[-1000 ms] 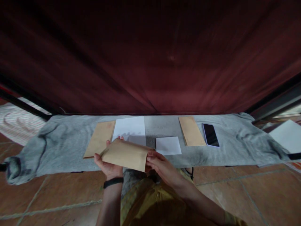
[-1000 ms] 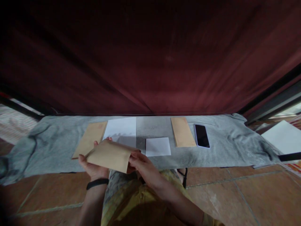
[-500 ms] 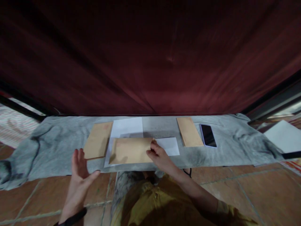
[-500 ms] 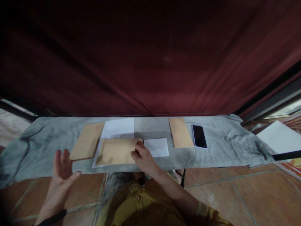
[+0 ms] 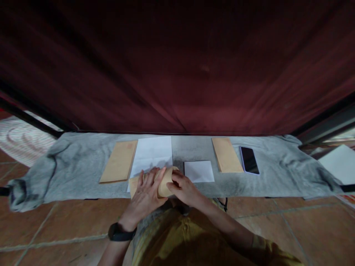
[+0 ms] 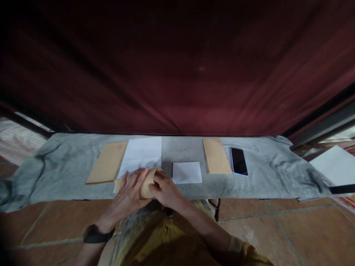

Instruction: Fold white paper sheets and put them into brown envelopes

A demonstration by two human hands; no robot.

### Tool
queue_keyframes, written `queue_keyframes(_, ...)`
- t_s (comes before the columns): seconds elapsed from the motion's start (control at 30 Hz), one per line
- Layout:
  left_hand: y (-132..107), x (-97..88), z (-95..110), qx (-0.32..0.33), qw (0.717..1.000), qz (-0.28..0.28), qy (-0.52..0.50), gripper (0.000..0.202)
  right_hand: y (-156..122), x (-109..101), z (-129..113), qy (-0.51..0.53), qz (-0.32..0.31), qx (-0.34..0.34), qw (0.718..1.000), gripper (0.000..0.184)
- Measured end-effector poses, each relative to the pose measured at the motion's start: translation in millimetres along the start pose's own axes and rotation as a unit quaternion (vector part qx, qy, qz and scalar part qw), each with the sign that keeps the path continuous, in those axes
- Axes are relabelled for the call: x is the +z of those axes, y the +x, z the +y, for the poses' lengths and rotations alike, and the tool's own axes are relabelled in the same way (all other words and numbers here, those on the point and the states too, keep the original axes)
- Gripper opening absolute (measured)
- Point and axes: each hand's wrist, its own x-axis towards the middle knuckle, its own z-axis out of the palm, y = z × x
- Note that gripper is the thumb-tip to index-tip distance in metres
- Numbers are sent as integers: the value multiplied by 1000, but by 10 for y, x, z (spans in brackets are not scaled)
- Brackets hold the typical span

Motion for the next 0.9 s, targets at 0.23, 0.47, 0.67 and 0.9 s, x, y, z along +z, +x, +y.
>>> queue_keyframes(0.23,80,-56,-110,7,1000,4,12,92,-12,25,226,66,55,31,996,19)
queue_keyframes(0.47,284,-71,-336,1,998,-53,17,96,11,37,576,105,106,52,987,31)
queue_keyframes(0.67,447,32,-399,-4,997,-72,-13,89,-26,64,843,93,121,88,984,32)
queue_keyframes(0.9,502,63,-370,-4,947,-231,225,107,-132,133,1066,47,81,131,987,35)
